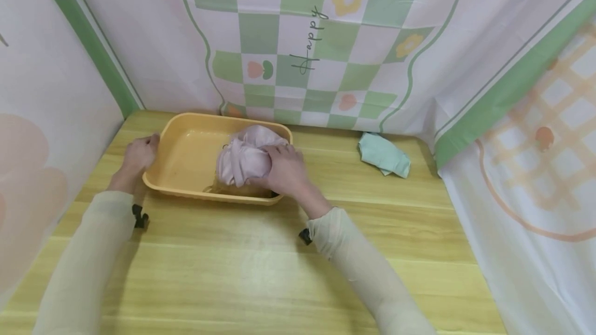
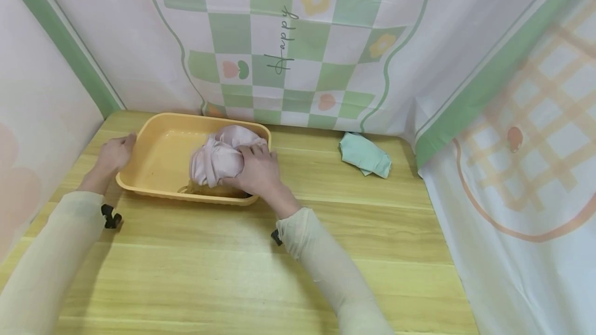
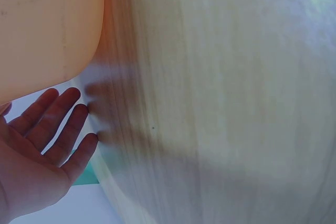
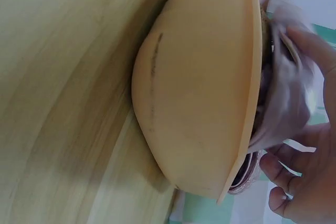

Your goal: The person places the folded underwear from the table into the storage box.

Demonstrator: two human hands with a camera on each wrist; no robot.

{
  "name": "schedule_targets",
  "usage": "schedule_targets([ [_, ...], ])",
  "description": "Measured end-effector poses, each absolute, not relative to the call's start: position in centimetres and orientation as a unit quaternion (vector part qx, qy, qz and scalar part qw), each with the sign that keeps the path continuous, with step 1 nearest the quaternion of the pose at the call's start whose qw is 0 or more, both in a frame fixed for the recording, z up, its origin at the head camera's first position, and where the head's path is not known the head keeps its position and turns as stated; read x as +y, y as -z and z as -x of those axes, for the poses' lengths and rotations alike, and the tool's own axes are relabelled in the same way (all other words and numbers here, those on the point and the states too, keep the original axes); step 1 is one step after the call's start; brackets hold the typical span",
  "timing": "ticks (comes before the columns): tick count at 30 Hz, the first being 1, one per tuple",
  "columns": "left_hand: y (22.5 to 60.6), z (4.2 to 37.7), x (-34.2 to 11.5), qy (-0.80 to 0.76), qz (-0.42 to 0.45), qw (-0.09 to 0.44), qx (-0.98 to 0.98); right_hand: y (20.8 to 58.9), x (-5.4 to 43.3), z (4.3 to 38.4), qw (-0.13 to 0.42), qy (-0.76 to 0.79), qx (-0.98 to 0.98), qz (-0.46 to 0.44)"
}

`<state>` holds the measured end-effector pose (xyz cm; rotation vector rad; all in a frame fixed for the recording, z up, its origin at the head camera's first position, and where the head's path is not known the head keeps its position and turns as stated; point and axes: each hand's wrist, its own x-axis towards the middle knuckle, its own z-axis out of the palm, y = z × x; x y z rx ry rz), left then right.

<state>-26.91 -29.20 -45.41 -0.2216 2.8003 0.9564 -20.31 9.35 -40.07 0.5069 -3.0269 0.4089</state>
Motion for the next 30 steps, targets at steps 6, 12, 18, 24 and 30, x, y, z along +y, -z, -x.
schedule_targets([
  [6, 45.4, 26.9, -29.2, -0.325, 0.073, 0.087, 0.939, 40.3, 9.4, 20.0, 0.005, -0.139, -0.976, -0.170],
  [12, 45.4, 26.9, -29.1, -0.330, 0.077, 0.088, 0.937, 40.3, 9.4, 19.7, 0.008, -0.150, -0.972, -0.179],
  [18, 45.3, 26.8, -29.1, -0.328, 0.081, 0.091, 0.937, 40.4, 9.5, 19.5, 0.013, -0.154, -0.969, -0.193],
  [24, 45.3, 26.8, -29.0, -0.320, 0.077, 0.091, 0.940, 40.5, 9.9, 19.7, 0.022, -0.165, -0.967, -0.193],
  [30, 45.3, 26.9, -29.1, -0.316, 0.077, 0.089, 0.942, 40.1, 10.4, 19.7, 0.019, -0.186, -0.965, -0.185],
])
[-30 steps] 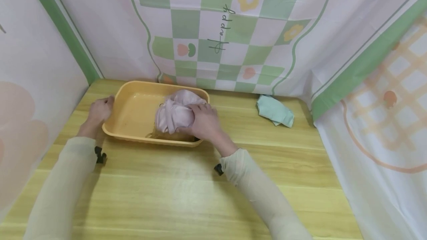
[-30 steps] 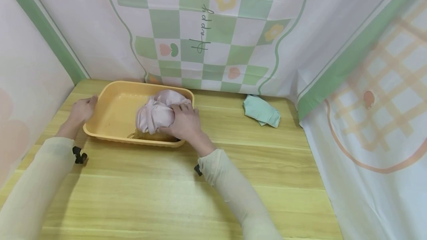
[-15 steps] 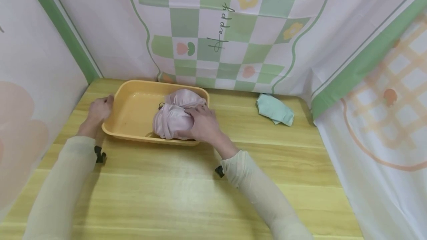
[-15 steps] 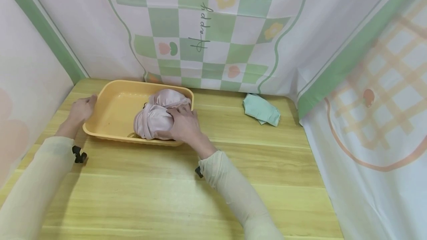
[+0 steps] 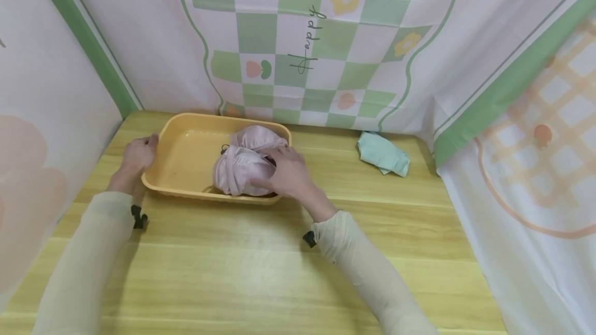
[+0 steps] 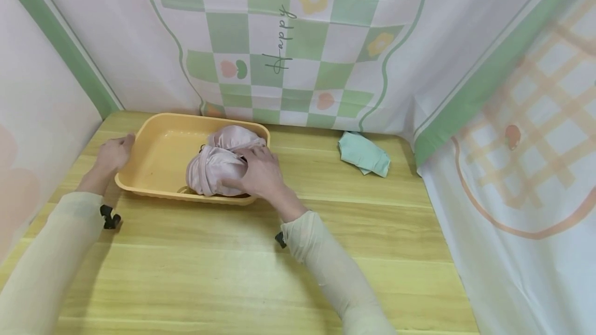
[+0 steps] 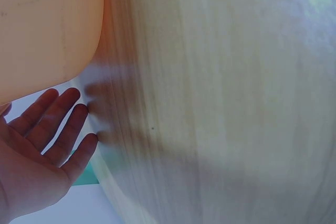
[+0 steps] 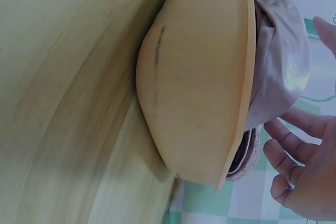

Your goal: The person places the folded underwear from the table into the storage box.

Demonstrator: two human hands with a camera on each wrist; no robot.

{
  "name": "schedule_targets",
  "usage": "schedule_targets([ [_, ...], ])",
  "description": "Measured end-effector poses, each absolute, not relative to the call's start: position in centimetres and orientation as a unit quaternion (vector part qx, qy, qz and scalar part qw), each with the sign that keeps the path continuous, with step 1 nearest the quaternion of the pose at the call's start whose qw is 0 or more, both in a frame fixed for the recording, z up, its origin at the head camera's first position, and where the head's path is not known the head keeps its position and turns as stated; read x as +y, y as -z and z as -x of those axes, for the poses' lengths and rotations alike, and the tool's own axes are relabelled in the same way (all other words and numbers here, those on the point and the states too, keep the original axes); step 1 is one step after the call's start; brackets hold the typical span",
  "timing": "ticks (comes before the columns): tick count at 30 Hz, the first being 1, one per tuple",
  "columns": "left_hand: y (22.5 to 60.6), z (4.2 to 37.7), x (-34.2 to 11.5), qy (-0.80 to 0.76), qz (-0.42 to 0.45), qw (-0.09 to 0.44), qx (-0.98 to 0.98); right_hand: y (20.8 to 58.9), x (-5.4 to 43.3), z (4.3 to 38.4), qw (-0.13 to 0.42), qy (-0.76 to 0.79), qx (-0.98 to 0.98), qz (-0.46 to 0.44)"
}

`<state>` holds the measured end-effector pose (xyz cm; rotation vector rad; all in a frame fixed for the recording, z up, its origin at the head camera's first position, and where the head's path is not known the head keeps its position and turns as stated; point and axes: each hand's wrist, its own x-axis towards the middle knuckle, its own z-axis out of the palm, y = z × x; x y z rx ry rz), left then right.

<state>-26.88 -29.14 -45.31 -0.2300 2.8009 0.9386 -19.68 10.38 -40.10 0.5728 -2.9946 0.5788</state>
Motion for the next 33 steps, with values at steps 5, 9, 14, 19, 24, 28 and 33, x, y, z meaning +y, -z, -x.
schedule_targets([
  [5, 45.2, 26.8, -29.0, -0.316, 0.077, 0.086, 0.942, 40.0, 11.0, 19.9, 0.027, -0.217, -0.959, -0.181],
  [9, 45.4, 26.8, -29.1, -0.314, 0.077, 0.086, 0.943, 39.7, 11.8, 20.3, 0.031, -0.233, -0.957, -0.169],
  [14, 45.4, 26.8, -29.2, -0.309, 0.075, 0.085, 0.944, 39.7, 12.8, 20.6, 0.042, -0.251, -0.954, -0.160],
  [19, 45.4, 26.7, -29.1, -0.308, 0.070, 0.084, 0.945, 39.8, 13.6, 20.8, 0.038, -0.256, -0.955, -0.145],
  [24, 45.4, 26.6, -29.1, -0.308, 0.068, 0.081, 0.946, 39.9, 14.3, 20.9, 0.029, -0.258, -0.957, -0.129],
  [28, 45.3, 26.6, -29.0, -0.307, 0.068, 0.083, 0.946, 39.7, 15.0, 21.1, 0.025, -0.268, -0.955, -0.123],
  [33, 45.2, 26.6, -29.0, -0.307, 0.067, 0.087, 0.945, 39.4, 15.8, 21.2, 0.024, -0.274, -0.954, -0.117],
])
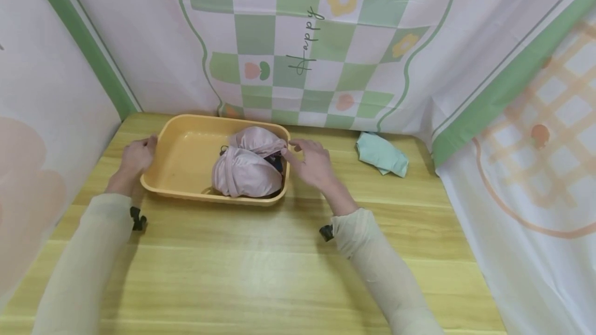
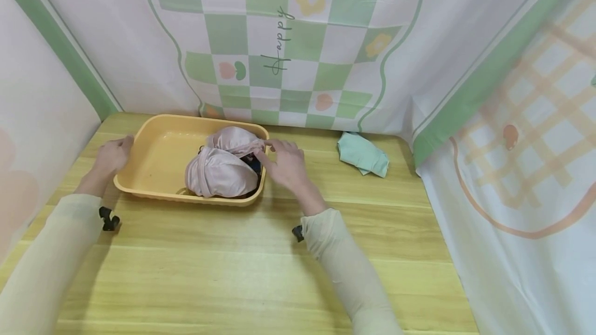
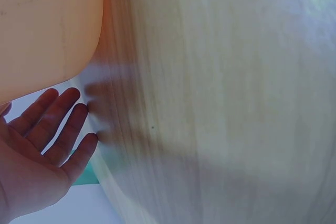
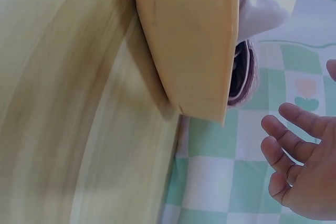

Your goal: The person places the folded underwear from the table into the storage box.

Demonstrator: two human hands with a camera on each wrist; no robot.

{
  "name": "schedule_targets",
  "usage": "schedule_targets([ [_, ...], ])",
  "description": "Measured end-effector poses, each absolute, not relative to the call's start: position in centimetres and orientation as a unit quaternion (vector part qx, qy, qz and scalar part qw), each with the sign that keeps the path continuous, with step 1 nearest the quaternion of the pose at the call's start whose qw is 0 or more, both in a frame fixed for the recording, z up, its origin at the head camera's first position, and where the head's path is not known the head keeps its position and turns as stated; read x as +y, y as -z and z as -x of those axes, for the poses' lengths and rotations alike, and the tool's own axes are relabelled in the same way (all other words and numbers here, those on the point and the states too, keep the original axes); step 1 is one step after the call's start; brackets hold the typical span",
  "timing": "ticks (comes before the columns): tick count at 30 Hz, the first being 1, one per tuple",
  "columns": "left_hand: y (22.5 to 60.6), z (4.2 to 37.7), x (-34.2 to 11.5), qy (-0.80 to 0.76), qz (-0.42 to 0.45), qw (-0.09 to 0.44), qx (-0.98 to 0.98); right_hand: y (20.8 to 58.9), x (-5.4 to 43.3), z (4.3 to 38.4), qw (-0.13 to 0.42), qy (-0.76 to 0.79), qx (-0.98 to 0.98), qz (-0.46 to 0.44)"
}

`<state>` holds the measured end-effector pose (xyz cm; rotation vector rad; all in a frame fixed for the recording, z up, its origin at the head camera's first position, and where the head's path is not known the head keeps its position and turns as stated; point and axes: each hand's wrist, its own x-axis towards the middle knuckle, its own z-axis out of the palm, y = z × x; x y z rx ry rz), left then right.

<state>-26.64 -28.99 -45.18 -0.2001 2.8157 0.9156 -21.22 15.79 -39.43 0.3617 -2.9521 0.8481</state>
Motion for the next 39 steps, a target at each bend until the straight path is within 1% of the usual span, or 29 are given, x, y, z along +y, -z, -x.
schedule_targets([
  [13, 45.2, 26.7, -29.1, -0.303, 0.066, 0.081, 0.947, 39.3, 18.2, 21.6, 0.038, -0.291, -0.951, -0.096],
  [32, 45.2, 26.9, -29.1, -0.309, 0.077, 0.091, 0.943, 38.9, 21.4, 21.5, 0.038, -0.299, -0.951, -0.073],
  [39, 45.2, 26.8, -29.2, -0.307, 0.070, 0.086, 0.945, 38.9, 22.2, 21.4, 0.036, -0.306, -0.949, -0.065],
])
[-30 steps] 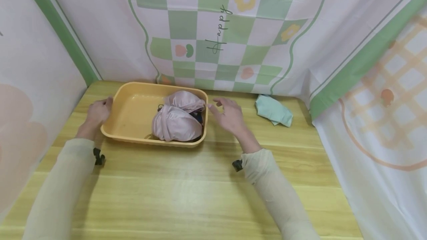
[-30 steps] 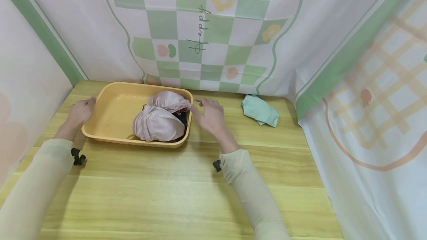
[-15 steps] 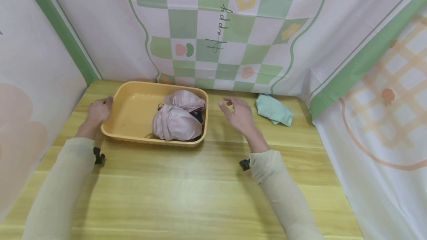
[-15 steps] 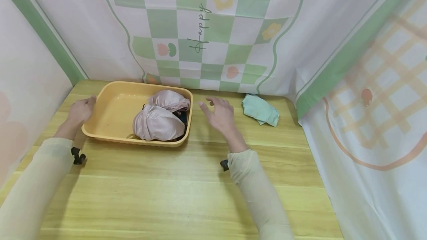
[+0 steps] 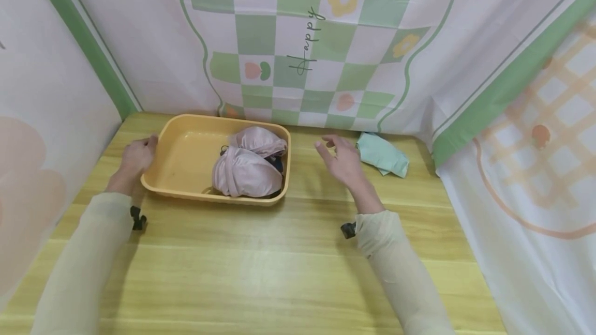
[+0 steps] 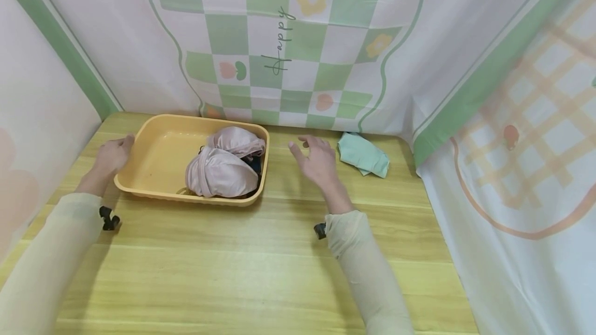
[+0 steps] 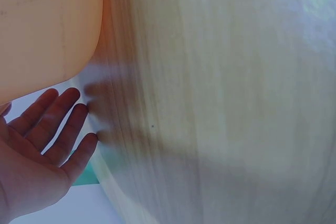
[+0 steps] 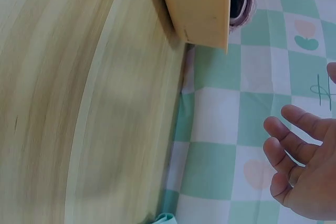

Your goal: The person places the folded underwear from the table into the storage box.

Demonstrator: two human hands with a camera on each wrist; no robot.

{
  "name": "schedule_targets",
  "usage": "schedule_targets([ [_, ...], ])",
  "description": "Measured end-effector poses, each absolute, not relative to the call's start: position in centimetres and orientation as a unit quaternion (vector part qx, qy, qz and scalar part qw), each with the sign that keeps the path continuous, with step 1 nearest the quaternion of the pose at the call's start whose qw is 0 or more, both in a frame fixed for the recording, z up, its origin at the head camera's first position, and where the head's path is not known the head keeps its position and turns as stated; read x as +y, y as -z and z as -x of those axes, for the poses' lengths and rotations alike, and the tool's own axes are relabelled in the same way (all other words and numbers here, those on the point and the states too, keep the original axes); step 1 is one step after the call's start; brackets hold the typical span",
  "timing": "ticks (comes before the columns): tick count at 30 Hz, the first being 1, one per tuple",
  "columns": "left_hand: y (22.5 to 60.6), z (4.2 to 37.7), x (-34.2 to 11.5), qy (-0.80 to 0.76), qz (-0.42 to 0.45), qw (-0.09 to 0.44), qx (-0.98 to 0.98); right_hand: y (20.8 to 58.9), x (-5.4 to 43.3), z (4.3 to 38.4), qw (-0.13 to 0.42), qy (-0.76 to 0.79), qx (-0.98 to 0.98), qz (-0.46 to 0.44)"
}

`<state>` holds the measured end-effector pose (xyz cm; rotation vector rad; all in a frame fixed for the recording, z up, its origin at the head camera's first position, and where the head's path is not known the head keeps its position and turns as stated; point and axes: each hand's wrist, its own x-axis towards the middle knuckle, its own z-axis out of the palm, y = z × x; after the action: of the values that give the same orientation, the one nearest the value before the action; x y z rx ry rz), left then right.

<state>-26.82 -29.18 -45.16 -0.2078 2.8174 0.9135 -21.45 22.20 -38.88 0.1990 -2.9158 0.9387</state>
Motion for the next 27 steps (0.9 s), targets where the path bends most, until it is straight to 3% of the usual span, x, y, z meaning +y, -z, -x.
schedule_targets([
  [27, 45.2, 26.9, -29.1, -0.306, 0.068, 0.086, 0.946, 38.7, 27.1, 21.4, 0.058, -0.278, -0.959, -0.015],
])
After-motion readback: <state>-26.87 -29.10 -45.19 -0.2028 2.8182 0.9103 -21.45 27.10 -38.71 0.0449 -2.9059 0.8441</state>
